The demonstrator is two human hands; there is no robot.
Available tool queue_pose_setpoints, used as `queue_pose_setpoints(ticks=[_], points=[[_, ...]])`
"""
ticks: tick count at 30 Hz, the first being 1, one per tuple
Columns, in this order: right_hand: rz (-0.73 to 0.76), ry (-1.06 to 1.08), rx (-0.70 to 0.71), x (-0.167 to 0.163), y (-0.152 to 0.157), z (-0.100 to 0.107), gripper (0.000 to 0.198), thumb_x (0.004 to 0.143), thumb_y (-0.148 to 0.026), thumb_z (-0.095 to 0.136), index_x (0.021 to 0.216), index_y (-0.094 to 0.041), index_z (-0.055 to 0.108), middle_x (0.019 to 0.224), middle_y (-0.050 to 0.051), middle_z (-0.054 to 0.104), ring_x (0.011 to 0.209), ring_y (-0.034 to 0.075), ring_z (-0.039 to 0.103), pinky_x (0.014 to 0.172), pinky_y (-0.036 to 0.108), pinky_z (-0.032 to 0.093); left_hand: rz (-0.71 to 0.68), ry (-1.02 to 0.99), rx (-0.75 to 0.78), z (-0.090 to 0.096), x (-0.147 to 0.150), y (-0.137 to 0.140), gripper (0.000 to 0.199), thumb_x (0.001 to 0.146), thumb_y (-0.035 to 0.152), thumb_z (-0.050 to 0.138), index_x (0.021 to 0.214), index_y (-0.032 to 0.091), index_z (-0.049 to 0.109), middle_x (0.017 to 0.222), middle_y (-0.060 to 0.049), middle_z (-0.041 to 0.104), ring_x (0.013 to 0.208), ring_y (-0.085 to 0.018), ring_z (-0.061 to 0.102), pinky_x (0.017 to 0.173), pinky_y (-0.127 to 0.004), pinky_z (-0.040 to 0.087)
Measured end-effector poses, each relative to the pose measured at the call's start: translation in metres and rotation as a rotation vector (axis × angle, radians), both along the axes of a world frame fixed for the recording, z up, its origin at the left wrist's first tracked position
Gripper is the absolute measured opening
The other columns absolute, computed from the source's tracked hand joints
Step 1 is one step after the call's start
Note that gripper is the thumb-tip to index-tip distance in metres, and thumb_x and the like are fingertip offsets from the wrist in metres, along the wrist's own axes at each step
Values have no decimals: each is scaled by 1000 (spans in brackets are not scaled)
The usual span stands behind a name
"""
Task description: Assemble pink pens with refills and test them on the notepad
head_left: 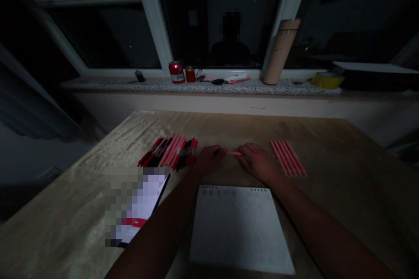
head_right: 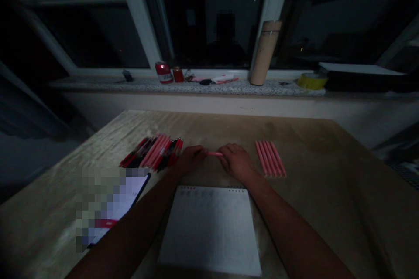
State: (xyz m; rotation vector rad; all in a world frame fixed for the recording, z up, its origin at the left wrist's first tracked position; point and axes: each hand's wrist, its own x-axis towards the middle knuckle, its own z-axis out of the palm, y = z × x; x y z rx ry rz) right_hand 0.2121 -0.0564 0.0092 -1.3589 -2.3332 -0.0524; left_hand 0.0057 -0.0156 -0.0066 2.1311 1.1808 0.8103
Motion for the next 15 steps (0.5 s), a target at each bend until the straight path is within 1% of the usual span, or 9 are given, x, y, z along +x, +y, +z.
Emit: queue_pose_setpoints(ticks=[5, 7, 9, 11, 15], points=[[1, -1, -6, 0, 1, -2, 23, 91, -31, 43, 96, -18, 60, 88, 8, 62, 86, 20, 54, 77, 31, 38, 20, -34, -2, 3, 1, -2, 44, 86, 50, 38, 66, 14, 54, 58, 3, 48, 58, -10, 44, 55, -23, 32], [0, -7, -9, 1, 1, -2, 22, 90, -30, 43, 97, -18, 60, 89, 8, 62, 86, 20, 54, 77, 31, 38, 22, -94, -10, 3, 1, -3, 39, 85, 49, 42, 73, 15, 57, 63, 2, 53, 61, -10, 47, 57, -22, 34], [-5, -11, -13, 1, 1, -2, 22, 90, -31, 43, 97, -18, 60, 90, 8, 62, 87, 20, 55, 77, 30, 38, 8, -160, -49, 2, 1, -3, 34, 82, 47, 47, 83, 15, 58, 70, 1, 59, 66, -11, 51, 59, -21, 37], [-12, -12, -17, 1, 0, -1, 23, 90, -31, 43, 98, -18, 60, 90, 8, 62, 86, 20, 55, 76, 30, 38, -8, -193, -86, -1, 0, -2, 32, 79, 45, 53, 88, 15, 58, 75, -1, 62, 69, -12, 54, 60, -21, 39], [-12, -8, -22, 0, -1, 1, 24, 91, -32, 42, 99, -18, 60, 90, 8, 63, 88, 19, 55, 77, 30, 38, -18, -173, -71, -4, 0, -1, 30, 77, 43, 55, 84, 14, 60, 74, -1, 61, 68, -12, 54, 60, -22, 40]])
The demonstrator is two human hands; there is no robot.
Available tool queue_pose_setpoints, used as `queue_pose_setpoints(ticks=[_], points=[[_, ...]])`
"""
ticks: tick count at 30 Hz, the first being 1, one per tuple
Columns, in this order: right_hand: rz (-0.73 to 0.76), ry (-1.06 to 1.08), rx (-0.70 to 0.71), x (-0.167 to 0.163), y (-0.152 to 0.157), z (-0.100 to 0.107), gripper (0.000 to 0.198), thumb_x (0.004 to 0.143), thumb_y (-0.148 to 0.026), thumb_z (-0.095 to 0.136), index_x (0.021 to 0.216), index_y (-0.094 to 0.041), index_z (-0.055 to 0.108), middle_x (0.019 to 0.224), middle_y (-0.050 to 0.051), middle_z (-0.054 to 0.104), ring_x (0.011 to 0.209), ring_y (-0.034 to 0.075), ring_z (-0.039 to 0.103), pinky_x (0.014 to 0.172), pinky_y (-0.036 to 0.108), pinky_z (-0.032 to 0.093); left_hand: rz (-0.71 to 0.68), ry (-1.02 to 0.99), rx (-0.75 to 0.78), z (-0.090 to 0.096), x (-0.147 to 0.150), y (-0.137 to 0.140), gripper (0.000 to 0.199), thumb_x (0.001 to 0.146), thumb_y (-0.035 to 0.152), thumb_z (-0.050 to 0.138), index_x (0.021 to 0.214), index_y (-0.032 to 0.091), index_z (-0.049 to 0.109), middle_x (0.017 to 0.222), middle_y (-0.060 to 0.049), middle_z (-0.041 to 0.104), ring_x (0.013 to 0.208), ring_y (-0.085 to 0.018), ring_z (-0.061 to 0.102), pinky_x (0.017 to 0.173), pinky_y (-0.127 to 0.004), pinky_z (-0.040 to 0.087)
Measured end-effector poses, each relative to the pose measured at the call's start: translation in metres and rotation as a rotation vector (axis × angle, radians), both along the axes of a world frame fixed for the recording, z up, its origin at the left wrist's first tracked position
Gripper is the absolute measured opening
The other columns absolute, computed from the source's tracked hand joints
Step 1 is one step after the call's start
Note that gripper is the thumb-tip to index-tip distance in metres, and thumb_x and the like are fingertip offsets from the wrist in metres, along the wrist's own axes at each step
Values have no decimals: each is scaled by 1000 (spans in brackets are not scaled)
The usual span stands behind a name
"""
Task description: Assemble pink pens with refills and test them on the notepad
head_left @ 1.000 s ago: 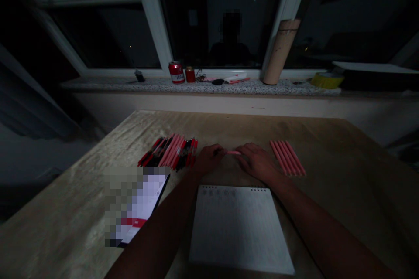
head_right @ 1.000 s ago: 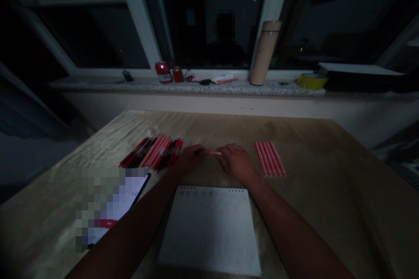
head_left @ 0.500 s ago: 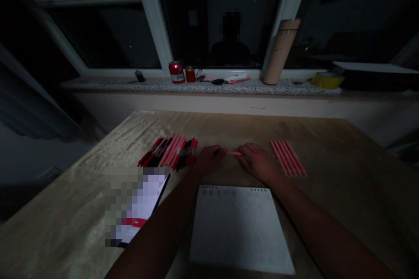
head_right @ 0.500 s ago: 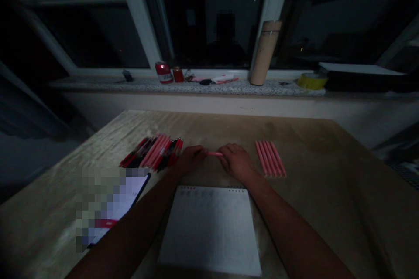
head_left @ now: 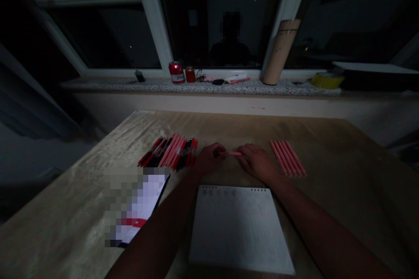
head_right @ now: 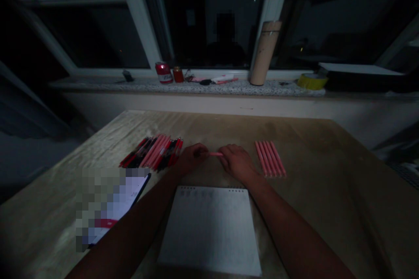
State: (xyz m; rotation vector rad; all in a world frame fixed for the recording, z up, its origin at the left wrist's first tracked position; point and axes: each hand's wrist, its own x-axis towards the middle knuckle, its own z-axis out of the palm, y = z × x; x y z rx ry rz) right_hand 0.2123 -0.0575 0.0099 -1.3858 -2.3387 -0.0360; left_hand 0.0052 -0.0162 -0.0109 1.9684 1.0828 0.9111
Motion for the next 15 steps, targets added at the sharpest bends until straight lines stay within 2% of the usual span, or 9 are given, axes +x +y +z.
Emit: queue_pose_setpoints(ticks=[8, 15], points=[[-4, -2, -8, 0, 0, 1, 24, 91, -31, 42, 98, -17, 60, 91, 9, 63, 87, 20, 55, 78, 30, 39, 26, 107, 48, 2, 0, 1, 32, 80, 43, 49, 79, 14, 63, 69, 0, 61, 65, -12, 53, 60, -23, 39], [-3, -1, -1, 0, 1, 0, 22, 90, -31, 43, 98, -18, 60, 90, 9, 63, 88, 20, 55, 78, 31, 39, 31, 121, 46, 7, 0, -1, 34, 81, 43, 47, 76, 14, 63, 66, 1, 59, 64, -12, 51, 58, -23, 37]])
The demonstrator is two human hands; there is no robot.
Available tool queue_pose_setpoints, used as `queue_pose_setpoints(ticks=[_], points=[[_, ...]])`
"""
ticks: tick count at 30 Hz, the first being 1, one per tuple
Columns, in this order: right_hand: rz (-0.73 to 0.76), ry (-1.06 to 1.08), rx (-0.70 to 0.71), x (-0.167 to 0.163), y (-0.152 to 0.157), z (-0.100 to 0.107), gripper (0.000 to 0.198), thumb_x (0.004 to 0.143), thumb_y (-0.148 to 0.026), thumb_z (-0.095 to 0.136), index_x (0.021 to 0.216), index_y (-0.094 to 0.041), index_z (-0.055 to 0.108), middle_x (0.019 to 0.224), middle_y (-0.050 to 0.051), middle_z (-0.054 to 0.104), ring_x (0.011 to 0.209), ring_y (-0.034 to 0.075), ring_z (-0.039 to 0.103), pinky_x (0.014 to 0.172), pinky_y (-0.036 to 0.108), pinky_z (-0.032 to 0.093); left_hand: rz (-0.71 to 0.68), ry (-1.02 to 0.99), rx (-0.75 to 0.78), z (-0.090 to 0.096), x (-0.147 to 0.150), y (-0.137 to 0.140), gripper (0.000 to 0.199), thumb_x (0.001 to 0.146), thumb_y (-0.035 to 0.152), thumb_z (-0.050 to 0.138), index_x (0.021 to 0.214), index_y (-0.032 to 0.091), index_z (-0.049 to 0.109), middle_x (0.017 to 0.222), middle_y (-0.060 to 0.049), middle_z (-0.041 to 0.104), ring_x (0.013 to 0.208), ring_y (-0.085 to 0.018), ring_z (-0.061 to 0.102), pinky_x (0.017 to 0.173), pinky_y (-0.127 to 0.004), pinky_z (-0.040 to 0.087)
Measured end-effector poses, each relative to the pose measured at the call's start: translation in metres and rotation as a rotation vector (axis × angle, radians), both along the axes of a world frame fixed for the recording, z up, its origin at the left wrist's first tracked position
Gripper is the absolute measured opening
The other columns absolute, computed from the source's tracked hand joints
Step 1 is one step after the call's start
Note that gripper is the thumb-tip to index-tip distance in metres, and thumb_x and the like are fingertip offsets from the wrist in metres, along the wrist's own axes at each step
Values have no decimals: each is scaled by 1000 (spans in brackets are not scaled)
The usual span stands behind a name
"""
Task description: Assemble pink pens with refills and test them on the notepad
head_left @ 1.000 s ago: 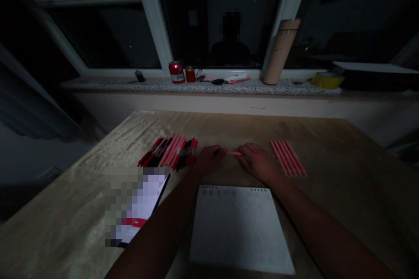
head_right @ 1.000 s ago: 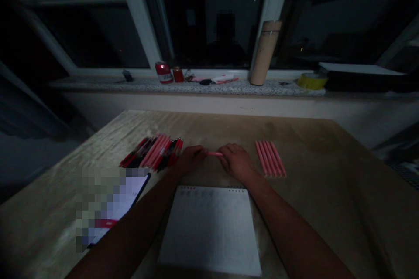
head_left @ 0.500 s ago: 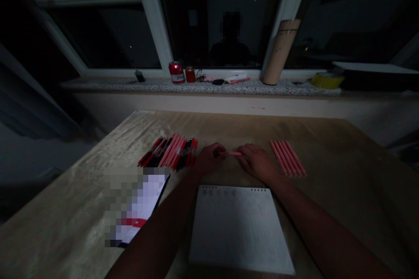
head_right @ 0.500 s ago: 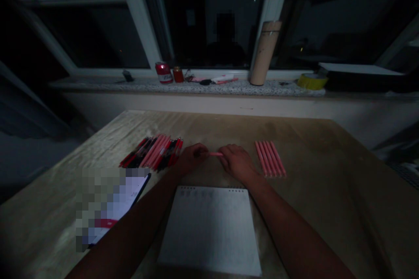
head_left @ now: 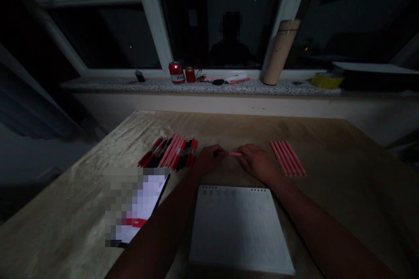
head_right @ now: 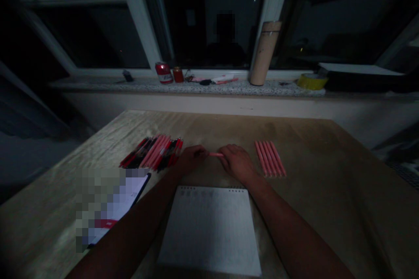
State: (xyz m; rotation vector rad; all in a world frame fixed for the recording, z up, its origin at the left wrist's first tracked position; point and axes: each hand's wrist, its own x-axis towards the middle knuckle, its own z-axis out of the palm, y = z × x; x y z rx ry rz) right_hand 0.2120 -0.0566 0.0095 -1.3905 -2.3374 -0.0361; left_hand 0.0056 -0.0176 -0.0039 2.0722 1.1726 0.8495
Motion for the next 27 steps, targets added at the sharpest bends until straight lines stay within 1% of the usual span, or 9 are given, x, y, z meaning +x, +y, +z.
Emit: queue_pose_setpoints(ticks=[4, 10, 13, 18, 23, 27], points=[[-6, -3, 10, 0, 0, -2, 21, 90, -31, 44, 96, -18, 59, 89, 8, 62, 87, 20, 55, 76, 30, 39, 7, 13, -7, 1, 0, 0, 34, 81, 44, 47, 75, 14, 62, 64, 1, 57, 62, -11, 50, 57, -23, 36], [-37, 12, -26, 1, 0, -4, 23, 91, -34, 42, 100, -20, 58, 91, 6, 63, 77, 17, 58, 66, 27, 39, -10, 2, -5, -1, 0, 0, 36, 82, 45, 46, 75, 13, 61, 63, 1, 55, 62, -11, 48, 57, -22, 35], [-31, 28, -29, 1, 0, -5, 23, 90, -34, 43, 103, -20, 57, 94, 6, 63, 81, 17, 59, 68, 26, 40, -9, 5, -9, 1, 0, -1, 36, 83, 44, 46, 74, 13, 61, 63, 2, 54, 62, -10, 48, 57, -22, 34], [-22, 38, -12, 0, 0, -4, 24, 89, -36, 45, 98, -19, 60, 92, 7, 63, 86, 19, 57, 73, 28, 41, -9, 1, -2, 1, 0, 0, 36, 82, 44, 46, 73, 13, 60, 61, 2, 52, 60, -10, 46, 55, -22, 33], [-4, 42, 8, -1, -1, -1, 26, 90, -37, 43, 96, -18, 61, 90, 8, 63, 88, 20, 56, 77, 29, 41, 0, -3, 13, -4, -1, 2, 36, 83, 45, 45, 72, 13, 60, 62, 2, 52, 61, -10, 46, 56, -22, 33], [26, 43, 30, 0, 1, -2, 26, 90, -36, 44, 95, -18, 62, 89, 8, 63, 88, 20, 55, 78, 30, 40, -20, 11, 16, -4, 0, 2, 38, 84, 46, 43, 71, 13, 58, 61, 3, 51, 61, -10, 46, 56, -22, 32]])
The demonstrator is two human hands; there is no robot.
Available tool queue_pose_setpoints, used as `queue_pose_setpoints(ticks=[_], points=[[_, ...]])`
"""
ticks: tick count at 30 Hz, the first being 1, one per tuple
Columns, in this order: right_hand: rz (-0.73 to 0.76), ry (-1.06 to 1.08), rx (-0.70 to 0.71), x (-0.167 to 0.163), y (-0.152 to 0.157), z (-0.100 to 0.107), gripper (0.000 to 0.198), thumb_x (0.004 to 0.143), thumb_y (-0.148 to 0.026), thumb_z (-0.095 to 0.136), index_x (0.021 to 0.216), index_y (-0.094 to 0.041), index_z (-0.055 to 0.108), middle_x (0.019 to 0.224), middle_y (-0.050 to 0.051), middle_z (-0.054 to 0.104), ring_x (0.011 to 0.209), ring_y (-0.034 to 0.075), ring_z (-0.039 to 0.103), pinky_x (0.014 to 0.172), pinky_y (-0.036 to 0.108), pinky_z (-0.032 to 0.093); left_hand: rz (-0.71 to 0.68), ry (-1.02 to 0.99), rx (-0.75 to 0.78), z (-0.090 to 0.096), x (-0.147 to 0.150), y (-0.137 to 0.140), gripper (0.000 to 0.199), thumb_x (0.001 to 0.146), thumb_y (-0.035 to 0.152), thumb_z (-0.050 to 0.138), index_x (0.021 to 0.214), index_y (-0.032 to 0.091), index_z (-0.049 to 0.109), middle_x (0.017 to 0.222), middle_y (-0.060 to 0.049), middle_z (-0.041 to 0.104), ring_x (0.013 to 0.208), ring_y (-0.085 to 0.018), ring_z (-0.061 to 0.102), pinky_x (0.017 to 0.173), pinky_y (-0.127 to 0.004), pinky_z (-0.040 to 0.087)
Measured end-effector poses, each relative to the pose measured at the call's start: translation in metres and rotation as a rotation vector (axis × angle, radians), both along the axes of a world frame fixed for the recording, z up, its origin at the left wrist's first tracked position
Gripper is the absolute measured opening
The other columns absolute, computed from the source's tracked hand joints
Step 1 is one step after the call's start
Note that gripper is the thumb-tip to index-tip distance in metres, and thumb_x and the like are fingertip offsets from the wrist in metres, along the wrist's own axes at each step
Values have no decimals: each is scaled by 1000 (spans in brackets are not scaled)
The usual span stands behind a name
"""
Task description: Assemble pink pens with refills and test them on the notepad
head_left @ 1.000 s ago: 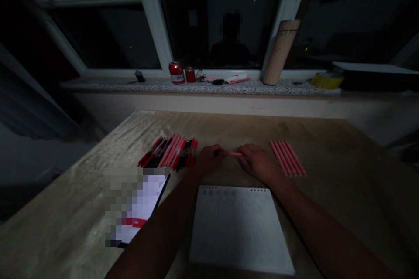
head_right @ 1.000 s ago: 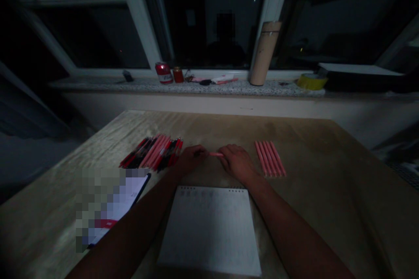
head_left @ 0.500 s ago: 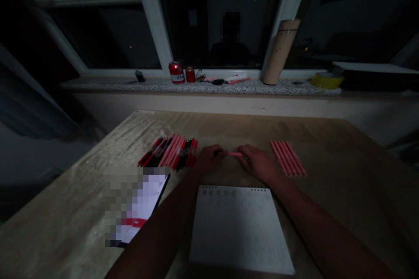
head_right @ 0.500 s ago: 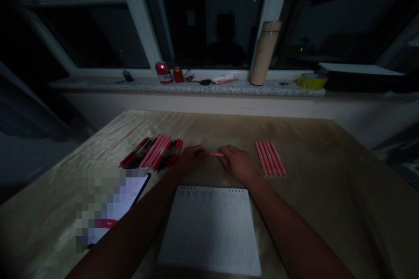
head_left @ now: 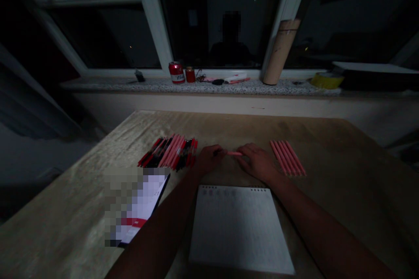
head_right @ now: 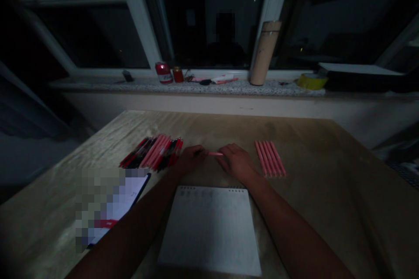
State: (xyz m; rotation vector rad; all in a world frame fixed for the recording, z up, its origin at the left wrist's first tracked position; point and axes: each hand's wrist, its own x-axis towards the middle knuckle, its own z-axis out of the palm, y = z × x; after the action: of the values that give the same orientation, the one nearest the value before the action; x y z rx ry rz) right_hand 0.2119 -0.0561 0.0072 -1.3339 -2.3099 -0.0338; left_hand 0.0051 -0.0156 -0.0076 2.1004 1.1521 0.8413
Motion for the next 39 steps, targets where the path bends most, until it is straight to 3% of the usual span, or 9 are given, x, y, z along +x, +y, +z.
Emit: queue_pose_setpoints(ticks=[12, 20, 39], points=[[11, 19, 9, 1, 0, -1, 21, 89, -33, 46, 95, -18, 60, 87, 8, 62, 83, 19, 56, 74, 29, 41, 20, 36, 15, 0, 1, 0, 45, 86, 51, 38, 63, 14, 50, 56, 5, 41, 56, -8, 39, 53, -22, 27], [-36, -28, -1, 1, 1, -3, 21, 89, -34, 46, 94, -18, 58, 83, 6, 62, 74, 18, 57, 67, 27, 39, 23, 63, 5, 3, 1, -1, 48, 87, 52, 36, 62, 14, 51, 55, 4, 44, 56, -9, 43, 54, -22, 28], [-19, -28, -26, 0, 0, -1, 23, 90, -34, 44, 94, -18, 59, 85, 7, 64, 78, 18, 58, 71, 27, 39, 22, 52, -1, 3, 2, -1, 48, 86, 52, 36, 60, 14, 51, 55, 4, 44, 55, -9, 42, 54, -23, 29]])
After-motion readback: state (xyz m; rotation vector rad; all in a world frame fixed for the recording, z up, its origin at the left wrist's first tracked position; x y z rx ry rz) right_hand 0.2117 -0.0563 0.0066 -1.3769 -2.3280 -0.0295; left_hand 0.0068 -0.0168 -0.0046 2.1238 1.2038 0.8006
